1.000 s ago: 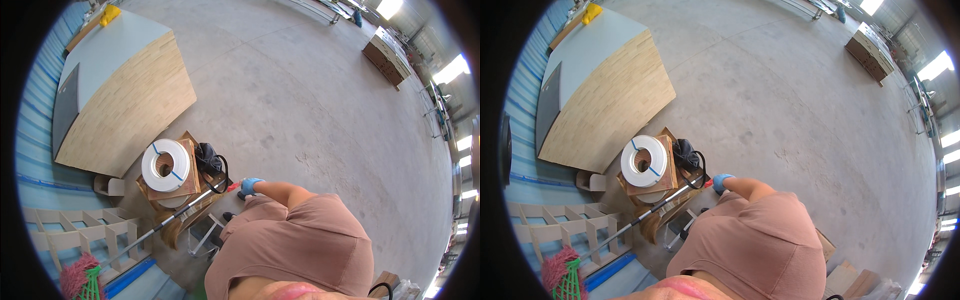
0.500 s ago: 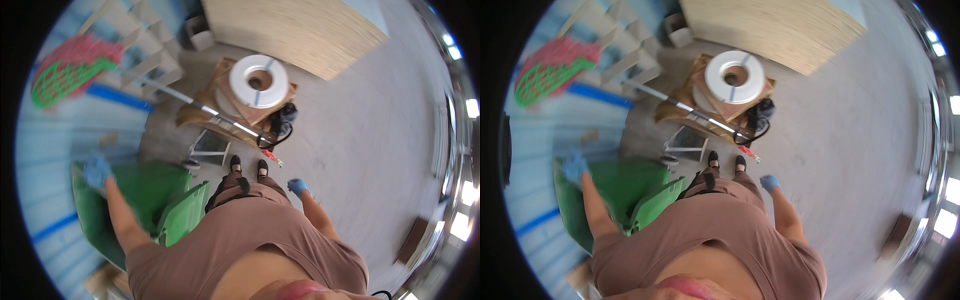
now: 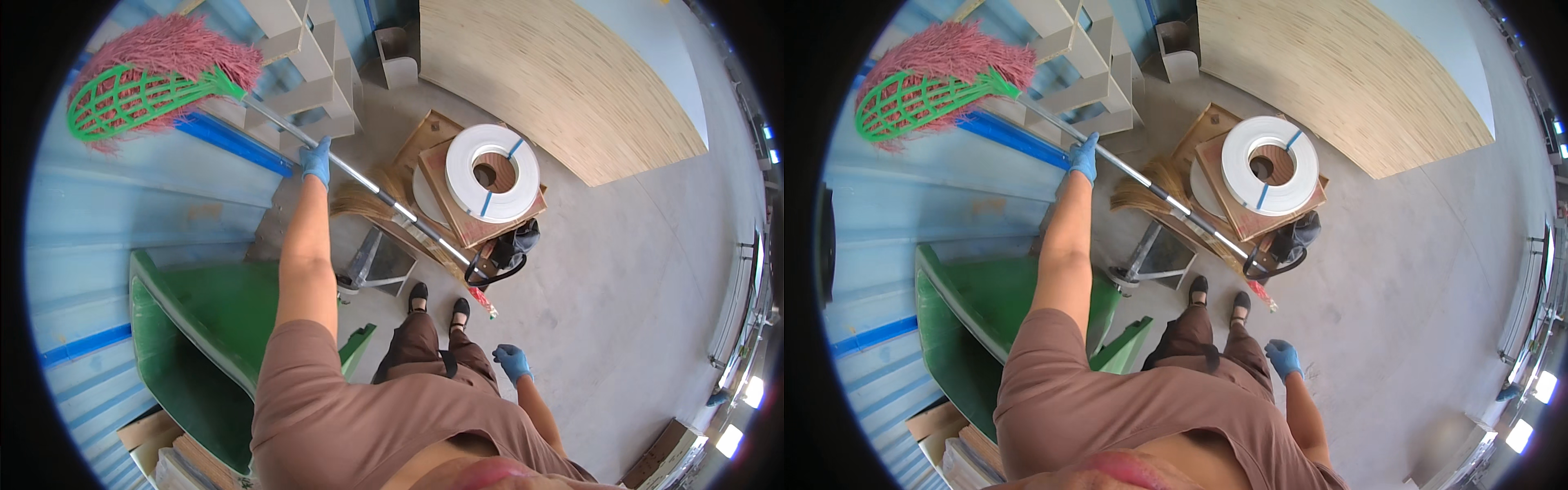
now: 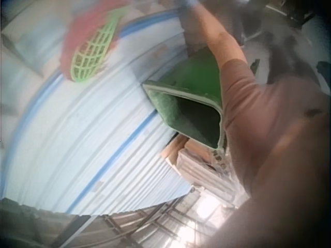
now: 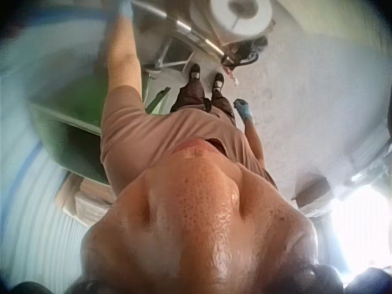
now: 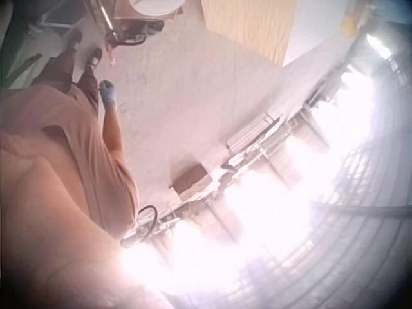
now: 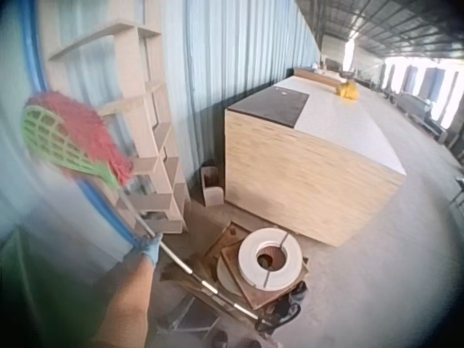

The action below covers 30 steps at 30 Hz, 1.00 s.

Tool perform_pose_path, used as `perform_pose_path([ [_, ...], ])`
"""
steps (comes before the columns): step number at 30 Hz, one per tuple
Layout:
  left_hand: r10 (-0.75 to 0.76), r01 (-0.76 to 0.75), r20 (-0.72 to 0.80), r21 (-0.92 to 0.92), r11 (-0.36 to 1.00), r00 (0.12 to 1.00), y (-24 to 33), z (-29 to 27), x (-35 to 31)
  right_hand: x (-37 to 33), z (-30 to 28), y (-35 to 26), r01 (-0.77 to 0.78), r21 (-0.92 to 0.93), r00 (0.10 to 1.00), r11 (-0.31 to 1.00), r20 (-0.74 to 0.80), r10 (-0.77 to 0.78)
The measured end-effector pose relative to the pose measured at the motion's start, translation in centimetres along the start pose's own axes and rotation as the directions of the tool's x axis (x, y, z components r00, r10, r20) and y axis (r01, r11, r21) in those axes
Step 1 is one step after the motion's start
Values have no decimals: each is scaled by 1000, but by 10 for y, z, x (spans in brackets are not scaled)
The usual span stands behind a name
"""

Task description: The person discards a yellow sponge into a green bin, then picks up a mop and sweeps a large concrete floor in a workshop. The person squats to scrape debris from a crack in the floor with a small tool, then resumes sweeping the area.

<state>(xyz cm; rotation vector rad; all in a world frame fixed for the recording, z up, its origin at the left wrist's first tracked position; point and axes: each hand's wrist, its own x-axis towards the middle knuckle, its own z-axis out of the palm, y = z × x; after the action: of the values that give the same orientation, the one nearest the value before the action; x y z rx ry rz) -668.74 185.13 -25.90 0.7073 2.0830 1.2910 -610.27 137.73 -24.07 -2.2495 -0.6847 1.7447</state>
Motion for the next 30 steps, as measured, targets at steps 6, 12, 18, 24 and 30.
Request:
perform_pose_path([
  [6,-397,467,254,-356,809,882,-61,18,84,-18,34,-16,-35,-169,999,985,-16,33],
  [12,-212,305,347,-239,922,913,-55,10,74,-57,27,-23,-206,-268,977,941,-116,181],
  [18,3,146,393,-349,926,919,31,-29,-47,-76,5,-50,-134,-277,951,951,-305,45],
  [24,304,-126,447,-385,914,841,158,-72,-169,-74,-11,-53,5,-282,954,959,-285,-89],
  [30,440,-264,427,-412,872,790,293,-94,-275,-102,-42,-71,202,-610,438,766,-643,-628],
])
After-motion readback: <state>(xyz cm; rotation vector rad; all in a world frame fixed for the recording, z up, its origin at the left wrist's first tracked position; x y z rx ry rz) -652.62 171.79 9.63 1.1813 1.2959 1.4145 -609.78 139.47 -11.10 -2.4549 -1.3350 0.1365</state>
